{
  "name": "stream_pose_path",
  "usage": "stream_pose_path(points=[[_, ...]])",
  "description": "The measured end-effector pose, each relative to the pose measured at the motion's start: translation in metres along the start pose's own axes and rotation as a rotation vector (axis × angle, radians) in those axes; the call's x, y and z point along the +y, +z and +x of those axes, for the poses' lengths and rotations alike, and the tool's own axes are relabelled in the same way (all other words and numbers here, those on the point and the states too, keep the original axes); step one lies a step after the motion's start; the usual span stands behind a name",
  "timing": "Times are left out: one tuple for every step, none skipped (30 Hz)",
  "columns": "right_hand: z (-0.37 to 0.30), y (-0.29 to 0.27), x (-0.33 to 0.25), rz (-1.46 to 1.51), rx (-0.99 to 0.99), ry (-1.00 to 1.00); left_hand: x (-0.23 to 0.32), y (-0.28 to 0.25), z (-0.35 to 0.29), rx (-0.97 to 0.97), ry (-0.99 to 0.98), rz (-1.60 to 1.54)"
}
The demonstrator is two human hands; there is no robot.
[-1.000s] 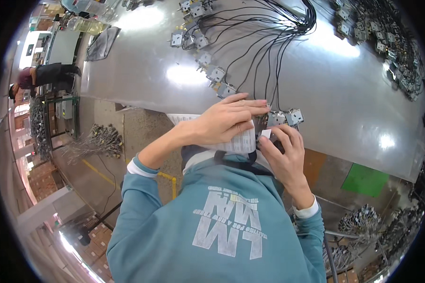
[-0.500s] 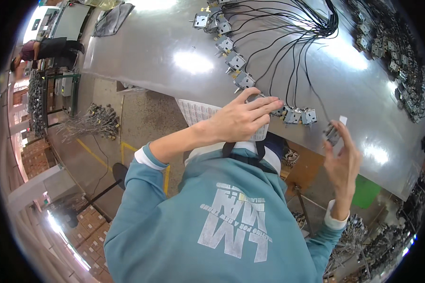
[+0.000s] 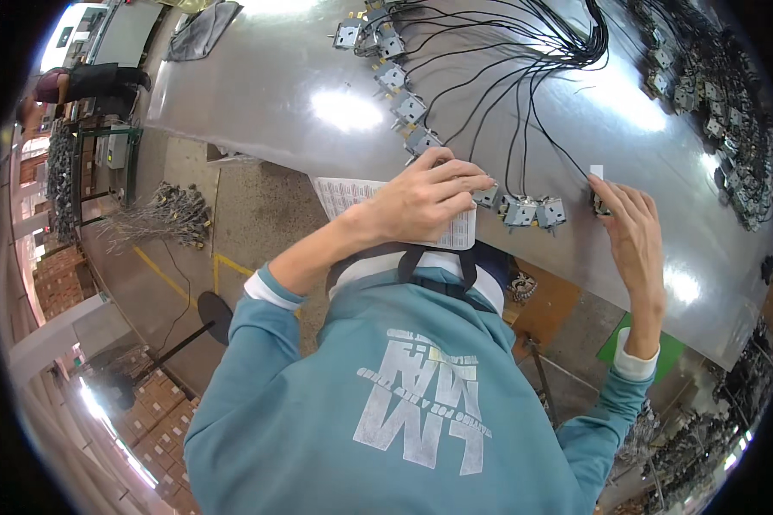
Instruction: The recorder is assembling or checking a set of wiring harnesses by attaching components to a template or board on a workbench.
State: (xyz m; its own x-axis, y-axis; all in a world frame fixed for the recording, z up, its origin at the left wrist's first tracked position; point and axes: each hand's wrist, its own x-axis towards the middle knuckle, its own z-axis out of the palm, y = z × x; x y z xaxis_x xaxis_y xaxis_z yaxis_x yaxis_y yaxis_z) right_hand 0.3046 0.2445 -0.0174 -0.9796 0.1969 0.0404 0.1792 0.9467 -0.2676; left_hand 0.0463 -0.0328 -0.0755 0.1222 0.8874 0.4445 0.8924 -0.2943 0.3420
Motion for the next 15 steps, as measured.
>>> stream_pose_path(points=[[-0.004,0.006,-0.003,-0.026,0.042,0.014,0.002,0.001,-0.001,0.017,-0.029,-0.011],[-0.009,0.013,-0.010,-0.024,0.039,0.008,0.005,0.002,-0.001,0.019,-0.035,-0.009],[-0.015,0.019,-0.022,0.001,0.130,0.107,0.009,0.001,-0.002,0.031,-0.023,0.019],[-0.018,0.022,-0.034,0.028,0.220,0.208,0.010,0.001,-0.001,0.041,-0.010,0.046],[-0.019,0.023,-0.043,0.035,0.218,0.204,0.010,0.001,-0.002,0.037,-0.016,0.049],[-0.019,0.025,-0.052,0.138,0.255,0.119,0.010,0.001,-0.001,0.044,-0.015,0.041],[-0.017,0.025,-0.063,0.238,0.291,0.041,0.010,0.000,0.000,0.052,-0.009,0.027],[-0.013,0.030,-0.075,0.241,0.290,0.048,0.011,0.000,0.000,0.047,-0.007,0.021],[-0.006,0.038,-0.087,0.324,0.318,-0.037,0.012,-0.001,0.001,0.033,-0.001,0.051],[0.001,0.044,-0.097,0.401,0.345,-0.119,0.012,-0.001,0.002,0.024,0.008,0.076],[0.007,0.053,-0.102,0.401,0.346,-0.111,0.013,0.001,0.003,0.020,0.013,0.070],[0.015,0.061,-0.106,0.371,0.359,-0.115,0.013,0.002,0.002,0.020,0.014,0.097],[0.020,0.069,-0.108,0.343,0.373,-0.122,0.012,0.003,0.000,0.019,0.013,0.127],[0.022,0.073,-0.106,0.345,0.374,-0.119,0.012,0.003,0.000,0.016,0.015,0.125],[0.024,0.076,-0.103,0.297,0.378,-0.123,0.012,0.003,0.001,0.021,0.021,0.124]])
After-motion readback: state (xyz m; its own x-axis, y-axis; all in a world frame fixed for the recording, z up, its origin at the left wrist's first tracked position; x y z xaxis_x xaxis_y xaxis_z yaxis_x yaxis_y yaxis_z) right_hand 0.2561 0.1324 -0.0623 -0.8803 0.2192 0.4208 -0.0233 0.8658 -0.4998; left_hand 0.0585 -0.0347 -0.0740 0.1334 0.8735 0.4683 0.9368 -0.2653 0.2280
